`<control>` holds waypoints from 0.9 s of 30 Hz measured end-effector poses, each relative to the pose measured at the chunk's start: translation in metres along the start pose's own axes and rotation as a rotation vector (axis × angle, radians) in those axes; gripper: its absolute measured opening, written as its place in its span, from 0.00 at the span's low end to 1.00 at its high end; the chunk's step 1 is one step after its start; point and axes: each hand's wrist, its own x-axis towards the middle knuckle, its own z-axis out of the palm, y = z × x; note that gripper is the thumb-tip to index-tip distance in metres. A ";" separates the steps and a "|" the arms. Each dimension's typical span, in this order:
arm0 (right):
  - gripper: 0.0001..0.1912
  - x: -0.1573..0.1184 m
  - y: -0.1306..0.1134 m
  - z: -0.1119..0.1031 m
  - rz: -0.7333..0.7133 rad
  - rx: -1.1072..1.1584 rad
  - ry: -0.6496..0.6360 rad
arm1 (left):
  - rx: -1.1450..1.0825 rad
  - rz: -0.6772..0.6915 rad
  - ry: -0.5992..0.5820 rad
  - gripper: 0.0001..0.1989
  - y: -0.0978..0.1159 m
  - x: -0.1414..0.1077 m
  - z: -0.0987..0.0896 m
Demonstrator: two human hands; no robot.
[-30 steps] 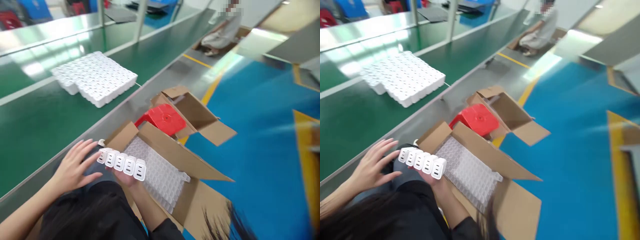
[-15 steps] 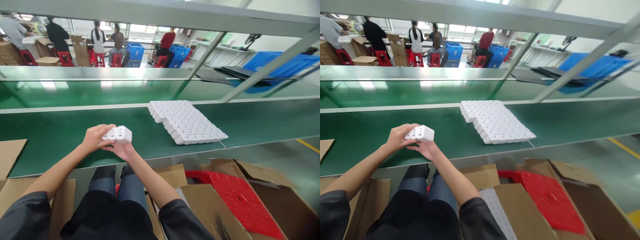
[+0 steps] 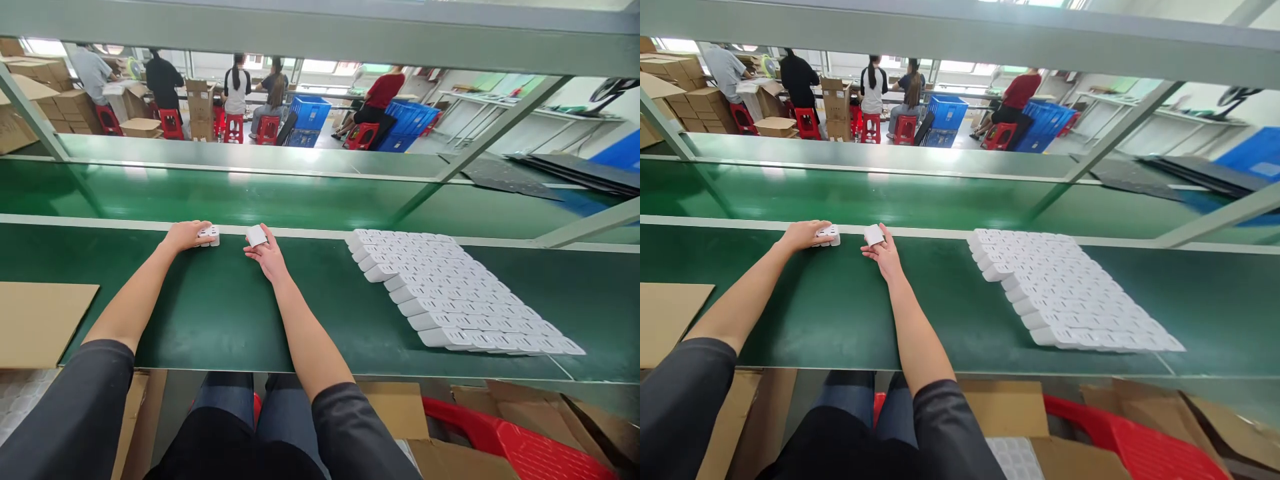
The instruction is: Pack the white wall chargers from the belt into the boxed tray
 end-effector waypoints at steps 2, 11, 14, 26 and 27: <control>0.38 -0.002 -0.001 -0.004 0.011 -0.019 -0.067 | 0.013 0.044 -0.003 0.30 -0.007 0.008 0.000; 0.30 -0.003 -0.002 0.004 0.064 -0.034 -0.222 | -0.093 0.031 0.470 0.36 -0.015 -0.021 0.013; 0.30 -0.006 0.002 0.007 0.014 -0.151 -0.194 | -0.242 -0.043 0.607 0.33 -0.027 -0.026 0.026; 0.27 0.003 0.019 0.029 -0.441 -0.953 -0.098 | -0.527 -0.114 0.620 0.32 -0.038 -0.019 0.041; 0.28 0.010 0.020 0.036 -0.423 -1.003 -0.090 | -0.527 -0.117 0.610 0.32 -0.038 -0.019 0.042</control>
